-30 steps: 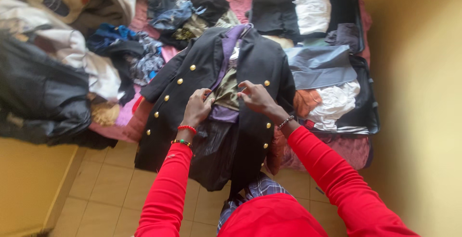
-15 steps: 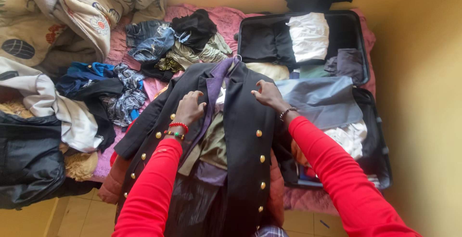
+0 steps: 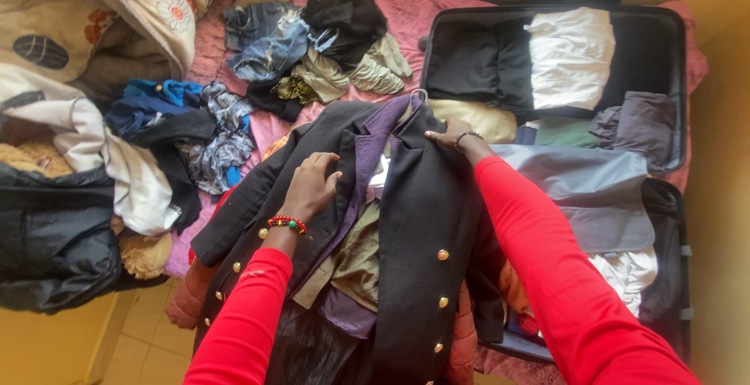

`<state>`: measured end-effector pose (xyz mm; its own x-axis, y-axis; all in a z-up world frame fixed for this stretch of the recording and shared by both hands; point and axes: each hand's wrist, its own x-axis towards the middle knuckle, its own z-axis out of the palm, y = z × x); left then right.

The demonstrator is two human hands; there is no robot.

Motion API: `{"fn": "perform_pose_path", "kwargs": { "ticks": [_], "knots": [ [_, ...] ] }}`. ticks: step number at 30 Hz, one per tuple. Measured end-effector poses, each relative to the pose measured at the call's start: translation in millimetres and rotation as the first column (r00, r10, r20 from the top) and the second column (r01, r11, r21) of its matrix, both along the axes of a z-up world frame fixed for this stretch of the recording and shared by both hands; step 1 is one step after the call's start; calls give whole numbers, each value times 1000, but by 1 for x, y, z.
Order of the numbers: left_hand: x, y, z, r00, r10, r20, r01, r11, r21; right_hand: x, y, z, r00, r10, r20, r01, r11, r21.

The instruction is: The person picks up various garments from a bed, places them on hangers, and hangs them inside a wardrobe. Items handled include a quilted jacket, a blazer, a white shirt, a plaid shirt, and several other jackets and tops.

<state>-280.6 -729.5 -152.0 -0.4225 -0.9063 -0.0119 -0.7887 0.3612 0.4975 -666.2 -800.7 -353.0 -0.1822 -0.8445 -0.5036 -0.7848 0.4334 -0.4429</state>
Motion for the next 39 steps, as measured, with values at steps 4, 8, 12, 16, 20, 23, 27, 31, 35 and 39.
{"fn": "perform_pose_path", "kwargs": {
  "ticks": [4, 8, 12, 16, 20, 23, 27, 31, 35, 39],
  "knots": [
    [9, 1, -1, 999, 51, 6, -51, 999, 11, 1, 0, 52, 998, 52, -18, -51, 997, 63],
    [16, 10, 1, 999, 54, -3, -54, 998, -19, -5, 7, 104, 862, 253, 438, -169, 960, -222],
    [17, 14, 10, 997, 74, -26, -75, 997, -35, 5, 16, 140, 917, 348, 197, -269, 902, -339],
    [22, 17, 30, 996, 74, -42, -78, 990, -117, 25, 51, 165, 944, 309, 112, -209, 827, -523],
    [35, 23, 55, 994, 102, -50, -109, 975, -192, 42, 87, 194, 939, 342, -43, -268, 646, -714],
    [51, 25, 79, 993, 97, -73, -115, 945, -306, 55, 108, 221, 946, 299, -122, -293, 638, -712],
    [70, 43, 116, 991, 133, -26, -129, 869, -478, 68, 140, 270, 929, 311, -202, -345, 527, -777],
    [87, 76, 159, 992, 125, 19, -93, 821, -563, 87, 185, 327, 913, 306, -269, -371, 351, -860],
    [97, 122, 196, 998, 50, 24, -19, 720, -694, 107, 235, 387, 884, 355, -306, -378, 153, -913],
    [117, 173, 238, 995, 73, 61, 5, 597, -802, 126, 277, 441, 851, 358, -384, -413, 4, -911]
  ]
}}
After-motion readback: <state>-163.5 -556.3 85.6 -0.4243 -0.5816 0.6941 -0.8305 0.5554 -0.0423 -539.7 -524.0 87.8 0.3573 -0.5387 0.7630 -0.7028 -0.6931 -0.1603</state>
